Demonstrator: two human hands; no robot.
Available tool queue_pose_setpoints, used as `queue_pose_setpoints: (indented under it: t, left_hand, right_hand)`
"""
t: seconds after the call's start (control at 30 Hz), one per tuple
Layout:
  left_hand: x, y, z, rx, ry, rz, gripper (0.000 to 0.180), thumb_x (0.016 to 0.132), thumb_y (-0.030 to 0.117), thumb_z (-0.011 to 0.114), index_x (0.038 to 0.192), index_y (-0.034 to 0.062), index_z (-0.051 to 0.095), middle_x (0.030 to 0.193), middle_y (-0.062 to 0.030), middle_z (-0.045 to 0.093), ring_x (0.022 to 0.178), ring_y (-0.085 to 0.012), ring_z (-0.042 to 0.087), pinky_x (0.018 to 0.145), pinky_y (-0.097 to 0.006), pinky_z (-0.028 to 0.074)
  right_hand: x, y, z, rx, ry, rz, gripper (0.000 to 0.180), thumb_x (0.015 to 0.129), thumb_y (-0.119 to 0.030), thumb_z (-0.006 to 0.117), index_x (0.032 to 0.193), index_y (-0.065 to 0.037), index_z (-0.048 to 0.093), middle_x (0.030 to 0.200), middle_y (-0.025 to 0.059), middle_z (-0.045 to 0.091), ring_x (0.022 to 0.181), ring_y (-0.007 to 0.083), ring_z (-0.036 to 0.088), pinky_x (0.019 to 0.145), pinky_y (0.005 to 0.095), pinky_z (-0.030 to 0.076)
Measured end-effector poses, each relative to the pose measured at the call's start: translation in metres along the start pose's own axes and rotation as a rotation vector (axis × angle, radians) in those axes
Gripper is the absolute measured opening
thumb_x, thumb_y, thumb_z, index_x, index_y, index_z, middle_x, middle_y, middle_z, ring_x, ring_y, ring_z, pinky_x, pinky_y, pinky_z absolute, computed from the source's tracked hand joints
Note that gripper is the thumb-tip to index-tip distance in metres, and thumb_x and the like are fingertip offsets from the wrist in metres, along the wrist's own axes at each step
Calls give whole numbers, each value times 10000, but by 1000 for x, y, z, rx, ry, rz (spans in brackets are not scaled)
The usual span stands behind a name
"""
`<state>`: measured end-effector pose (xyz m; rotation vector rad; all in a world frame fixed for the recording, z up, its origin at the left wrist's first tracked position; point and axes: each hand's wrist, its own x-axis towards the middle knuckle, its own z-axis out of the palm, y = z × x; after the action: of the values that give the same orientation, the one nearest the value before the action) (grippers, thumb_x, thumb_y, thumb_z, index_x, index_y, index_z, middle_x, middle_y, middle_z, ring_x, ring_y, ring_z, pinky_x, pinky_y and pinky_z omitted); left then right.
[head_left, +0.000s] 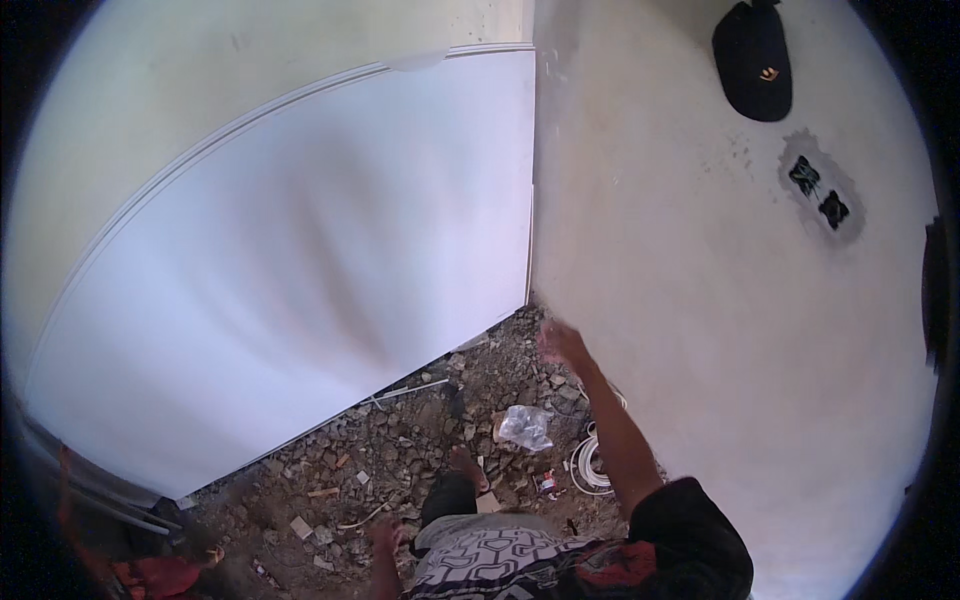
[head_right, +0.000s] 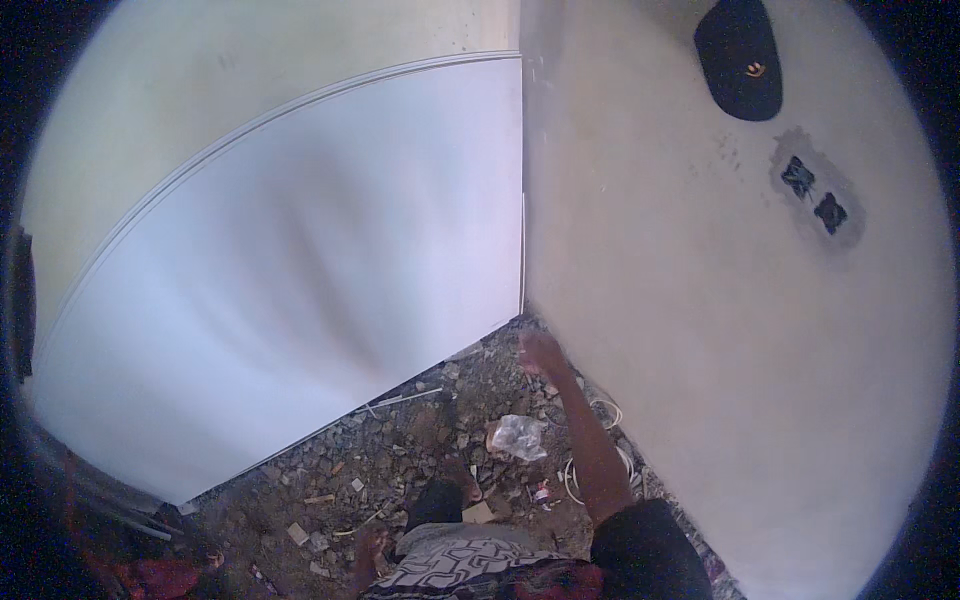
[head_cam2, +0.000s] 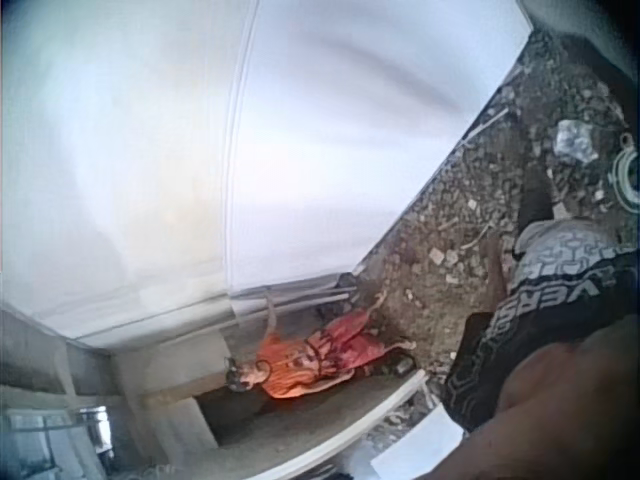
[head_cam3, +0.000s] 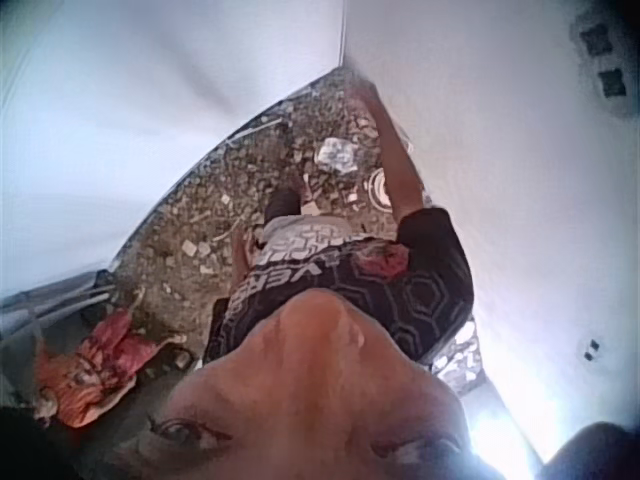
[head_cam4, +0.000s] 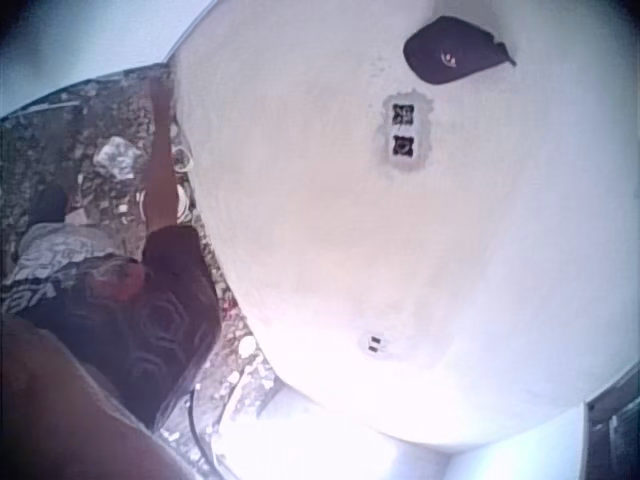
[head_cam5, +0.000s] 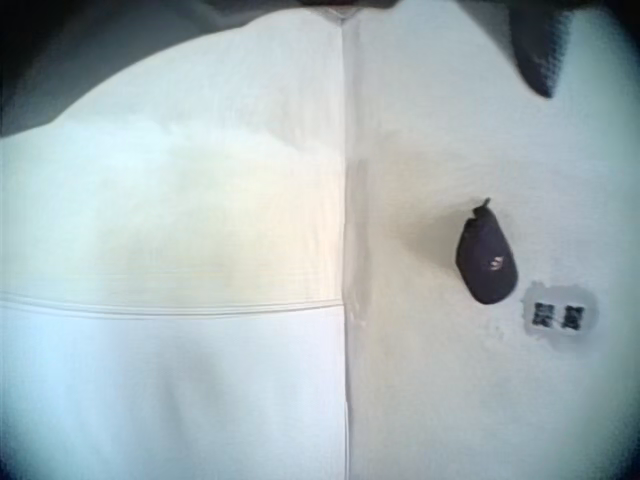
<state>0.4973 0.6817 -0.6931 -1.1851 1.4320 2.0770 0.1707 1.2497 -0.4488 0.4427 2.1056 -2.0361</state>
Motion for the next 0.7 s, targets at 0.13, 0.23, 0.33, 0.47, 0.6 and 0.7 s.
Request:
queue_pose_setpoints:
  t: [0.13,0.23,0.33,0.47,0.6,0.7]
  left_hand:
    - [7,107,70,24,81,124,303,932,197,699,1195,66,627,921,-58,657,782,-209,664,695,-355,552]
    - [42,181,86,106,14,285,281,940,186,680,1187,64,627,924,-57,659,800,-179,669,673,-324,548]
    - [32,256,180,124,37,460,229,952,165,645,1152,54,628,928,-63,662,798,-180,669,669,-306,537]
    - [29,274,221,175,186,524,246,964,185,629,1171,51,625,961,-66,669,840,-162,664,708,-305,532]
    - [47,286,311,4,285,720,323,962,222,644,1201,6,624,1042,-92,684,888,-178,660,781,-328,528]
    - [-23,270,388,177,499,678,317,960,232,654,1181,4,646,1061,-96,687,914,-187,659,801,-334,525]
  right_hand:
    - [88,-118,4,60,70,-113,740,975,-375,628,1550,-78,270,1281,118,594,1048,244,629,838,428,529]
    - [169,-186,6,116,22,-198,882,956,-447,637,1591,-102,132,1481,155,451,1274,319,514,989,534,463]
    - [262,-250,-17,113,71,-250,930,949,-470,641,1597,-112,77,1573,162,335,1381,354,411,1050,572,420]
    - [392,-315,-4,35,103,-340,948,946,-483,643,1599,-125,57,1614,160,249,1414,367,362,1070,590,396]
    - [547,-327,-52,-126,483,-932,876,934,-530,638,1516,27,293,1431,293,433,1335,386,417,1067,457,405]
    - [532,-293,24,-308,657,-758,786,966,-487,615,1451,81,370,1314,255,477,1258,382,445,1105,467,338]
